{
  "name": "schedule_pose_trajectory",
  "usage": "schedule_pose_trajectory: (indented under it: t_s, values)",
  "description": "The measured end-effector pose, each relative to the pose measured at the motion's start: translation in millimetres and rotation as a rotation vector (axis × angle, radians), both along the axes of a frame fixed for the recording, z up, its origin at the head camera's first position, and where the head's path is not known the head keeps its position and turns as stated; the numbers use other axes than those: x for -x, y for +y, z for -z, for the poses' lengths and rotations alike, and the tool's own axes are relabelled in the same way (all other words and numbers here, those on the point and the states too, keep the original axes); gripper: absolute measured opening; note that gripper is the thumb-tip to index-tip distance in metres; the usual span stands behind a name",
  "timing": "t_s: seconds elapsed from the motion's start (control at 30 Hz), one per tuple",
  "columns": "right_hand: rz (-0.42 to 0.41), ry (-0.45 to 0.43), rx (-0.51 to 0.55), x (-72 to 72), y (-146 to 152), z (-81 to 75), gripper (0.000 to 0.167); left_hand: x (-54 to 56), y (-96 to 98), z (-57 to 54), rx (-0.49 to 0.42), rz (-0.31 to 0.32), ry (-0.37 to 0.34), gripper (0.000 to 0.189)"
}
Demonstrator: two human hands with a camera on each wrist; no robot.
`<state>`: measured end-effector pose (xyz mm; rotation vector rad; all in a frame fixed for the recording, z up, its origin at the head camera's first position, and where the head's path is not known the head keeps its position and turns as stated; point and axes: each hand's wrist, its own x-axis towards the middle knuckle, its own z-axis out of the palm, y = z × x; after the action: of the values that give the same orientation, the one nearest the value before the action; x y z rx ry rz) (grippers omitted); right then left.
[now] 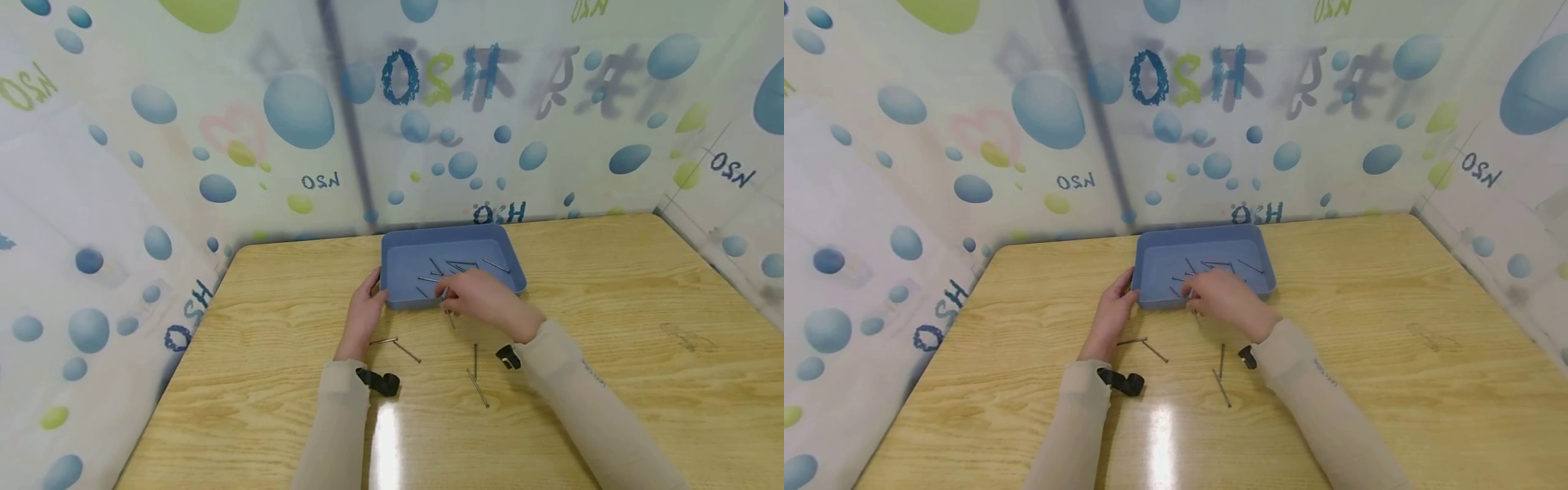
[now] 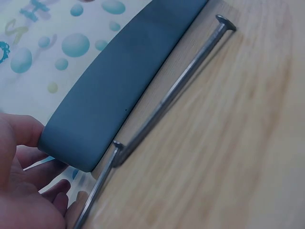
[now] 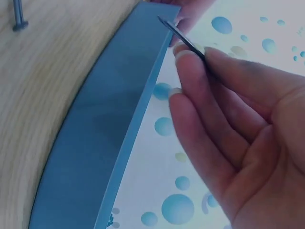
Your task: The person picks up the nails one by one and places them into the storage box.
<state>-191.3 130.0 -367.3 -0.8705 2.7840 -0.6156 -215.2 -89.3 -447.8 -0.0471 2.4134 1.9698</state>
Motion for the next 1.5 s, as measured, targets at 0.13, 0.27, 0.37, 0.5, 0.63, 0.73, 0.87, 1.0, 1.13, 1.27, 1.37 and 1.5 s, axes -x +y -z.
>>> schedule_pose_trajectory:
  t_s: [0.13,0.27,0.37,0.5,0.63,0.73,0.87,1.0,1.13,1.27,1.37,1.5]
  values:
    - [0.021,0.025,0.064,4.4,5,-0.6,0.014,0.9,-0.6,0.9,-0.001,0.0,-0.008,0.052]
    - [0.018,0.061,0.119,8.4,9,-0.1,0.008,2.2,-1.0,1.7,0.004,0.002,-0.01,0.052]
    - [0.018,0.074,0.15,10.7,11,-0.2,0.009,2.6,-1.2,2.1,0.006,-0.002,-0.011,0.052]
    - [0.043,0.075,0.185,12.9,14,-0.3,0.014,2.1,-0.9,1.4,0.011,-0.005,-0.006,0.052]
    - [0.103,0.017,0.254,15.2,17,1.6,0.014,1.5,-0.5,0.7,0.009,-0.004,-0.009,0.051]
    - [0.145,-0.037,0.319,16.9,18,3.6,0.012,1.6,-0.3,0.4,0.003,-0.005,-0.023,0.052]
    - [0.181,-0.1,0.398,21.1,21,7.0,0.014,1.5,0.2,-0.4,-0.003,-0.008,-0.026,0.052]
    - [0.191,-0.161,0.486,27.4,25,13.4,0.021,1.0,0.9,-0.8,-0.001,-0.01,-0.017,0.052]
    - [0.198,-0.179,0.537,32.9,31,21.0,0.025,0.8,1.3,-0.4,0.017,-0.017,-0.012,0.052]
    - [0.215,-0.146,0.531,37.0,38,26.8,0.026,1.1,1.2,0.2,0.026,-0.019,-0.009,0.051]
    - [0.244,-0.105,0.49,39.7,45,29.3,0.025,0.8,1.0,0.5,0.03,-0.02,-0.007,0.051]
    - [0.278,-0.052,0.411,44.1,53,32.2,0.024,1.0,0.7,0.4,0.033,-0.017,-0.013,0.052]
